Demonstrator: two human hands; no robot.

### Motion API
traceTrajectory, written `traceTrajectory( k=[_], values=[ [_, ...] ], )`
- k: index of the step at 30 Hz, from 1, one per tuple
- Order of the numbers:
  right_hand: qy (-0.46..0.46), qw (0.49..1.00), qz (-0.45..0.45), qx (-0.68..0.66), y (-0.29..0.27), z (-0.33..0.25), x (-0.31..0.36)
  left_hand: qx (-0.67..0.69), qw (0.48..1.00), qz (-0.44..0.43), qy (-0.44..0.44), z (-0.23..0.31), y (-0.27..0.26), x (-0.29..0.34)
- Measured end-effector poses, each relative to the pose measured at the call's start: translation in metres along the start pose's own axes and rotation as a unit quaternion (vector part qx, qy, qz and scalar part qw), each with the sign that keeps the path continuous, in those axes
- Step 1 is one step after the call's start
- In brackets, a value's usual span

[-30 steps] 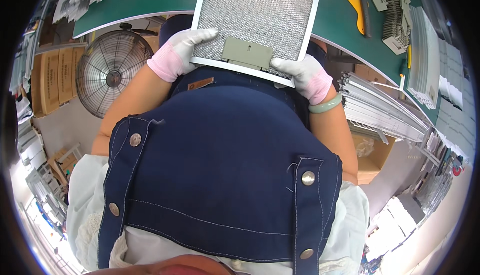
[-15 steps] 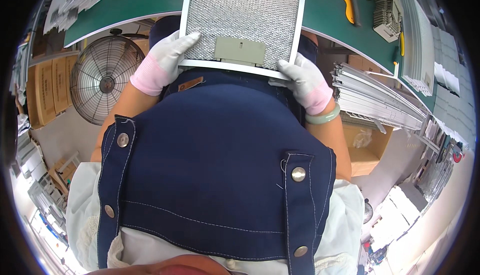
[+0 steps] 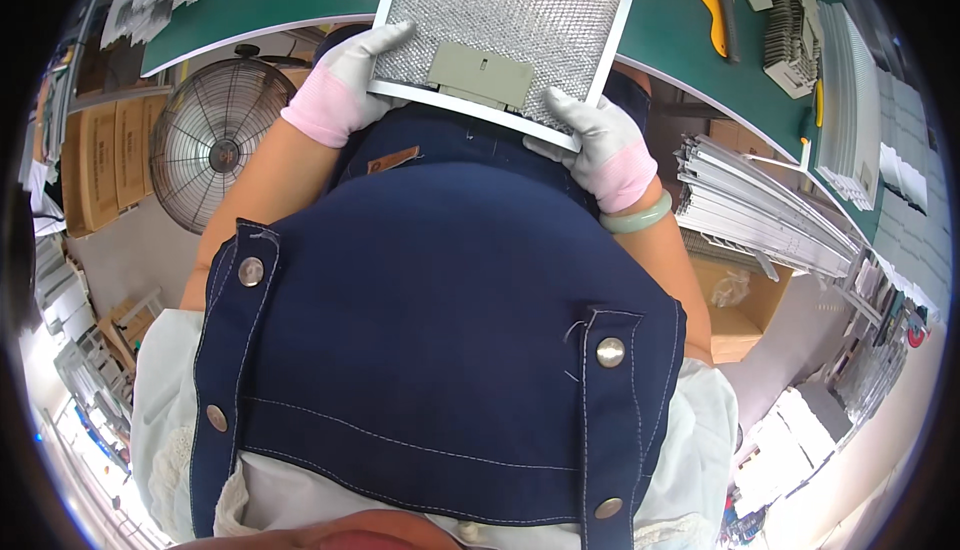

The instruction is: The person assembles metal mesh frames by hand. They place a mesh sheet on a workbench, position a plastic insert, and fit metal side rails into the mesh edges. The person then uses a hammer to secure the rails and inspects the assembled unit before stacking it.

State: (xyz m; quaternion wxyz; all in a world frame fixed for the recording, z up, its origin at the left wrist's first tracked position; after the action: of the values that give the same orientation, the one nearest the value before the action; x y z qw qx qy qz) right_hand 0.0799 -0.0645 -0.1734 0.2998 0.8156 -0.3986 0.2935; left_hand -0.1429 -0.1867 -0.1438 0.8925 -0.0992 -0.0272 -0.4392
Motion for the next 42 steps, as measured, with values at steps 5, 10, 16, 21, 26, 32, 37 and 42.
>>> traceTrajectory(
  k=[5, 10, 16, 21, 26, 32, 37, 42],
  values=[
    [0.002, 1.000, -0.003, 0.003, -0.005, -0.012, -0.004, 0.298, 0.888, 0.081, -0.342, -0.030, 0.029, 0.011],
    [-0.008, 0.998, 0.026, -0.065, -0.017, -0.013, -0.009, 0.274, 0.909, -0.023, -0.312, -0.022, 0.033, 0.007],
    [-0.169, 0.984, 0.041, -0.043, -0.029, -0.017, -0.025, 0.292, 0.917, 0.036, -0.270, -0.030, 0.030, 0.001],
    [-0.085, 0.980, 0.024, -0.177, -0.005, -0.020, -0.016, 0.274, 0.943, 0.051, -0.184, -0.015, 0.022, -0.002],
    [-0.083, 0.991, -0.047, -0.096, 0.005, -0.024, -0.018, 0.332, 0.886, 0.032, -0.321, -0.027, 0.035, 0.003],
    [-0.045, 0.991, -0.077, -0.098, 0.001, -0.028, -0.013, 0.291, 0.892, -0.089, -0.334, -0.036, 0.043, 0.014],
    [-0.075, 0.993, -0.004, -0.095, -0.016, -0.019, -0.023, 0.264, 0.932, -0.041, -0.244, -0.029, 0.035, 0.001],
    [-0.146, 0.971, 0.112, -0.152, -0.023, -0.030, -0.017, 0.304, 0.908, -0.004, -0.288, -0.033, 0.038, 0.003]
  ],
)
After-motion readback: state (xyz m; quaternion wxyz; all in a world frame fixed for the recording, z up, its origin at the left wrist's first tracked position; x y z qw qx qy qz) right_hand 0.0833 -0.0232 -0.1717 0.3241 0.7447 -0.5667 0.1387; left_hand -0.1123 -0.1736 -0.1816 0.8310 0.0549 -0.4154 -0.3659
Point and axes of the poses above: each hand's wrist, its own x-axis away from the middle knuckle, its own y-axis out of the palm, z = x × y, the point moved 9 cm from there along -x, towards the middle knuckle, and after that the axes turned 10 degrees about z, right-handed, at the moved point
